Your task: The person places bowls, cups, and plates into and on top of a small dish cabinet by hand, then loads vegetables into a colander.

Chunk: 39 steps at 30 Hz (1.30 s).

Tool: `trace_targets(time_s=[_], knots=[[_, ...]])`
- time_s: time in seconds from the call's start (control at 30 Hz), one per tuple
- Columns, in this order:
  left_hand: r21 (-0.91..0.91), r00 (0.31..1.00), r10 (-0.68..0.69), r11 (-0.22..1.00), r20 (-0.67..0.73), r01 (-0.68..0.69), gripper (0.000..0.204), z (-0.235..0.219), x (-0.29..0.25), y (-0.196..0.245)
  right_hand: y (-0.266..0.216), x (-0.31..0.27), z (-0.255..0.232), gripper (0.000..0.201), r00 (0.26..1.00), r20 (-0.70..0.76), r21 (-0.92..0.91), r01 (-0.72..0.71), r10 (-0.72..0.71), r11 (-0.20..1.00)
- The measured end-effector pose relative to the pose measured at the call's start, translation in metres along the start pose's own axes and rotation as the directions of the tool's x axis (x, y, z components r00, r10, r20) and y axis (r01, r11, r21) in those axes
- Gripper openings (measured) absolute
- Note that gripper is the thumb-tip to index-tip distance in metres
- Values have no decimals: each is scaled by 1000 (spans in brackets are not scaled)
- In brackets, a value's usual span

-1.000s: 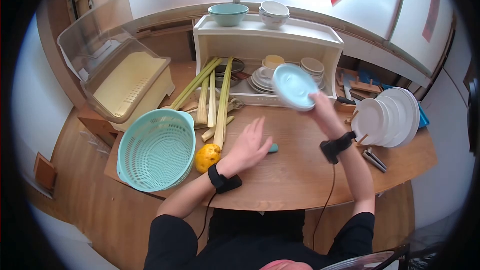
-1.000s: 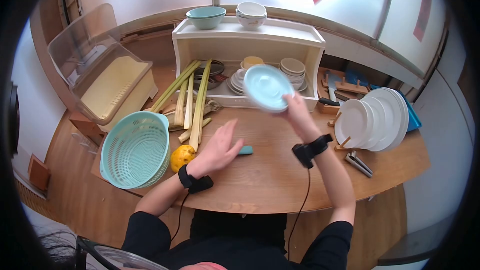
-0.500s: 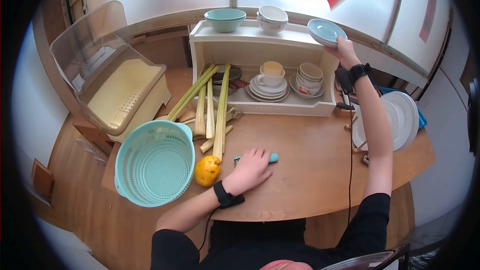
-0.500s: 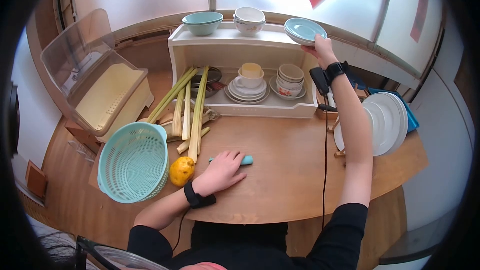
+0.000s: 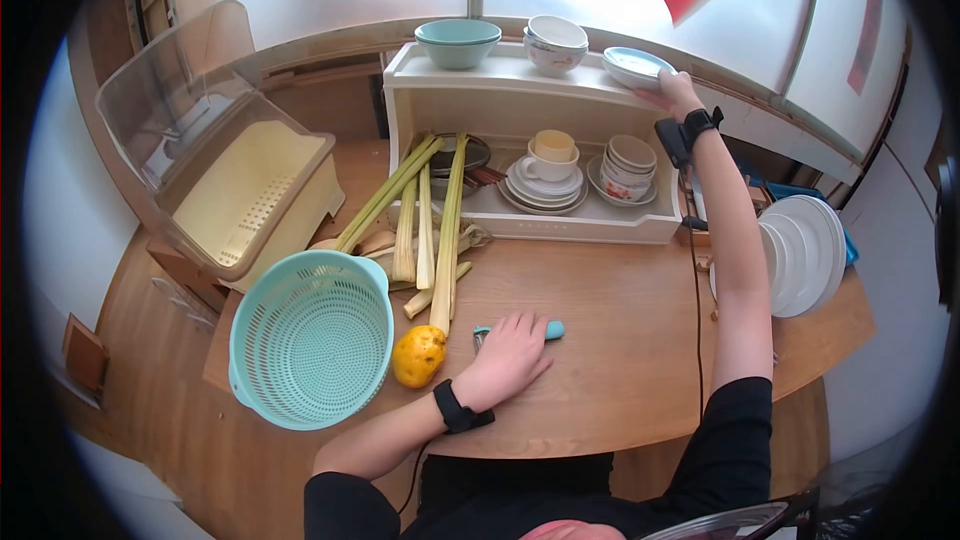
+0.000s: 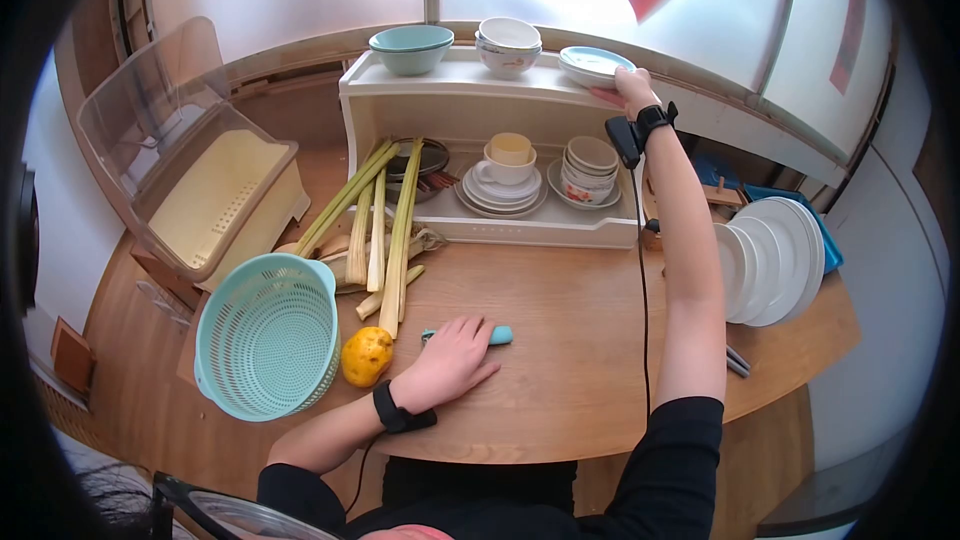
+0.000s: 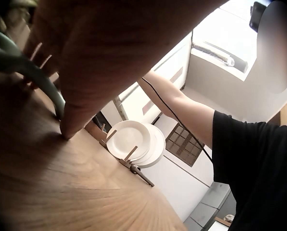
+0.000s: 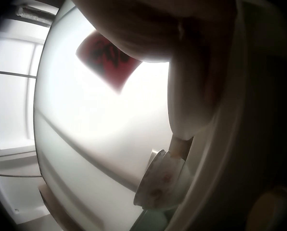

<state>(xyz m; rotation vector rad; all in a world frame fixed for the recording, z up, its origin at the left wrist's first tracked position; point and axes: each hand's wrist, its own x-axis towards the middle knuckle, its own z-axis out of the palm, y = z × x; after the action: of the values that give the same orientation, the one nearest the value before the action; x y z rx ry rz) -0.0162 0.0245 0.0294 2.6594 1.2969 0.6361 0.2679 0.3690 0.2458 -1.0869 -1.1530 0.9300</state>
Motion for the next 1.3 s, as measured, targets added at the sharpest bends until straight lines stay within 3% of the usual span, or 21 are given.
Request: trace_targets(time_s=[0.1, 0.33, 0.4, 0.43, 0.5, 0.53, 0.57, 0.6, 0.67, 0.77, 0.83, 0.93, 0.97, 1.03, 1.07, 1.1, 1.17, 1.2, 1.27, 1.3], knots=[[0, 999, -23, 1000, 24, 23, 55, 0, 0, 1, 7, 13, 1, 42, 999, -21, -57, -39, 37, 998], [11, 999, -27, 1000, 26, 26, 47, 1, -1, -2, -11, -46, 11, 48, 997, -80, -184, -29, 15, 982], [2, 997, -51, 999, 56, 51, 44, 1, -1, -1, -11, -70, 11, 46, 963, -143, -461, 141, -230, 876], [18, 996, -74, 997, 46, 74, 43, 0, -1, 1, -3, -84, 11, 46, 964, -142, -464, 137, -226, 875], [28, 994, -103, 994, 36, 102, 41, -3, -1, 4, 20, -121, 9, 40, 895, 39, -417, 418, -444, 807], [46, 993, -116, 992, -4, 116, 40, -5, 0, 5, 34, -144, 13, 35, 876, 206, -353, 483, -437, 801], [62, 990, -133, 989, -39, 135, 39, -6, -1, 7, 52, -172, 18, 30, 829, 368, -277, 530, -421, 802], [60, 989, -143, 988, -35, 145, 39, -7, -1, 6, 67, -206, 23, 23, 840, 495, -345, 425, -223, 837], [114, 986, -142, 982, -91, 152, 37, -7, -1, 5, 96, -267, 32, 23, 689, 713, -373, 533, -133, 759], [128, 978, -126, 981, -165, 148, 37, -27, -2, 13, 118, -337, 38, 28, 585, 799, -379, 669, -139, 639], [135, 978, -138, 978, -155, 159, 38, -48, -10, 23, 124, -353, 41, 33, 418, 900, -301, 801, -122, 517], [138, 987, -111, 982, -116, 127, 41, -82, -33, 46, 117, -364, 49, 40, 335, 929, -232, 858, -157, 457], [140, 993, -75, 986, -90, 87, 42, -96, -42, 54, 119, -364, 54, 40, 331, 930, -226, 858, -160, 460], [135, 999, -43, 990, -29, 47, 43, -126, -61, 67, 126, -355, 70, 43, 508, 844, -295, 708, -173, 642], [124, 999, -5, 992, 31, 1, 45, -140, -70, 71, 128, -347, 79, 50, 557, 818, -288, 613, -144, 735], [128, 999, -9, 992, 35, 5, 45, -154, -76, 71, 131, -338, 91, 50, 556, 818, -283, 611, -147, 739], [120, 989, 9, 992, 147, -27, 43, -183, -76, 62, 136, -318, 115, 61, 636, 769, -338, 324, 61, 884], [103, 983, -43, 994, 178, 25, 41, -195, -70, 51, 138, -311, 127, 61, 634, 771, -332, 321, 59, 887], [61, 970, -167, 986, 179, 158, 38, -214, -44, 17, 136, -300, 152, 71, 623, 733, -379, 42, 273, 924], [30, 959, -240, 971, 150, 238, 37, -214, -30, -13, 132, -296, 162, 71, 621, 737, -373, 43, 267, 927]])
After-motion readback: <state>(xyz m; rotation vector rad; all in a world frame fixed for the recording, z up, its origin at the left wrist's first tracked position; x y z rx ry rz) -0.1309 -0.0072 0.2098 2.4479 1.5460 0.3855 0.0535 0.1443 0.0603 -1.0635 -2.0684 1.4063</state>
